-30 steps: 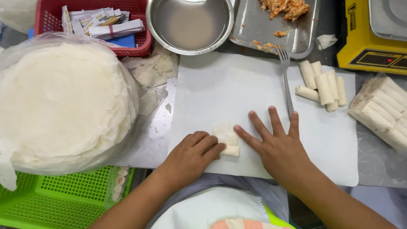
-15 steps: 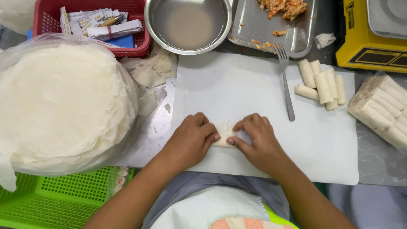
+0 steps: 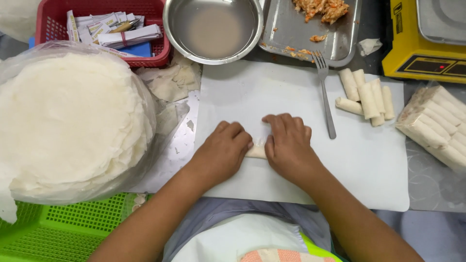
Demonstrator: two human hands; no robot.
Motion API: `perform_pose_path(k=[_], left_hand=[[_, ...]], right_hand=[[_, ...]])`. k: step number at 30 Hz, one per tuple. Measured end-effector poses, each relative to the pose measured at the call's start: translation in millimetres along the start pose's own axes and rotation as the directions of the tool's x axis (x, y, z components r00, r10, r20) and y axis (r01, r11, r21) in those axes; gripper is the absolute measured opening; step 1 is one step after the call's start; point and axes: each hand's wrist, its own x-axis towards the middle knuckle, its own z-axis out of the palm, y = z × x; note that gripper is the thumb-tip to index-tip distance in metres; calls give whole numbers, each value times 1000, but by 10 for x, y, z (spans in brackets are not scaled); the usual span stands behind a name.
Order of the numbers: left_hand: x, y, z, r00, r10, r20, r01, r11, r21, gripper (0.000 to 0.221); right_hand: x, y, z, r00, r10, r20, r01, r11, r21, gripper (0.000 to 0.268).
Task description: Wrapping spring rolls by placing filling on a wrapper and rolling it tightly into a cylinder.
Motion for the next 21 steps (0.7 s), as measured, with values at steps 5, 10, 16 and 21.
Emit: perform_pose_path(k=[5, 10, 16, 21], left_hand=[[183, -101, -1, 991, -114, 74, 109, 992, 66, 19], [42, -69, 1, 999, 36, -34, -35, 999, 27, 21], [258, -147, 87, 999, 17, -40, -14, 996, 92, 20], [446, -224, 126, 998, -52, 19, 49, 988, 148, 20]], right_hand=[[226, -7, -127, 1000, 17, 13, -17, 998, -53, 49], [151, -51, -125, 999, -29, 13, 28, 996, 84, 43], [407, 48, -88, 999, 1, -40, -2, 1000, -25, 41], [625, 258, 63, 984, -99, -147, 80, 988, -130, 26]])
